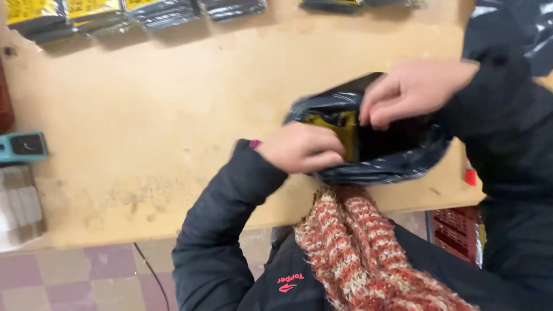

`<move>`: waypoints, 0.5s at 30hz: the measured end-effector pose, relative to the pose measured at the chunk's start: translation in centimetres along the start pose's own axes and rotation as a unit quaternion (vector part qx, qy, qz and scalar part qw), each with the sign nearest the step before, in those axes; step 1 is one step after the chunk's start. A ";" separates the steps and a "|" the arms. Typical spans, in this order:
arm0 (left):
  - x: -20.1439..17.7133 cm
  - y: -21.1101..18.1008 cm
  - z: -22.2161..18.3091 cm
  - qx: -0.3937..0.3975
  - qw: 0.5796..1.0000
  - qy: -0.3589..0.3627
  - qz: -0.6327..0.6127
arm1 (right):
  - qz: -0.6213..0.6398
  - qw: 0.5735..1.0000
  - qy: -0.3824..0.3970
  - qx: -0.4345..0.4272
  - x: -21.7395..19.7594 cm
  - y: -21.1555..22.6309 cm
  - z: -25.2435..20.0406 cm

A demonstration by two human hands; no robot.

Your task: Packaging bundles of trash bags into larger bags and using an impulse sealer to seal the packaging.

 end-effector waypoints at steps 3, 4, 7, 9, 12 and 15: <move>-6.2 7.3 -5.9 -0.062 0.983 -0.171 -0.032 | 0.149 0.975 -0.162 -0.031 -5.5 1.3 9.2; -8.2 10.6 -7.6 -0.116 0.952 -0.283 -0.014 | 0.221 0.939 -0.265 0.005 -7.7 1.4 12.8; -12.7 20.0 -8.5 -0.166 0.882 -0.419 0.140 | 0.284 0.889 -0.350 0.084 -11.8 -5.0 26.5; -13.1 27.1 -7.6 -0.192 0.850 -0.463 0.161 | 0.293 0.868 -0.383 0.119 -13.0 -6.8 32.4; -13.6 33.6 -6.3 -0.262 0.794 -0.536 0.116 | 0.292 0.840 -0.430 0.156 -15.3 -10.9 38.9; -11.8 38.0 -5.8 -0.327 0.754 -0.570 0.002 | 0.326 0.826 -0.432 0.160 -16.6 -16.8 43.5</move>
Point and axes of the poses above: each hand's wrist, its own z-axis towards the middle knuckle, its own x-axis out of the palm, y = z × x, the point moved 2 cm from there along z, towards the middle knuckle, and after that the axes turned 4 degrees about z, right-handed, at the moved point
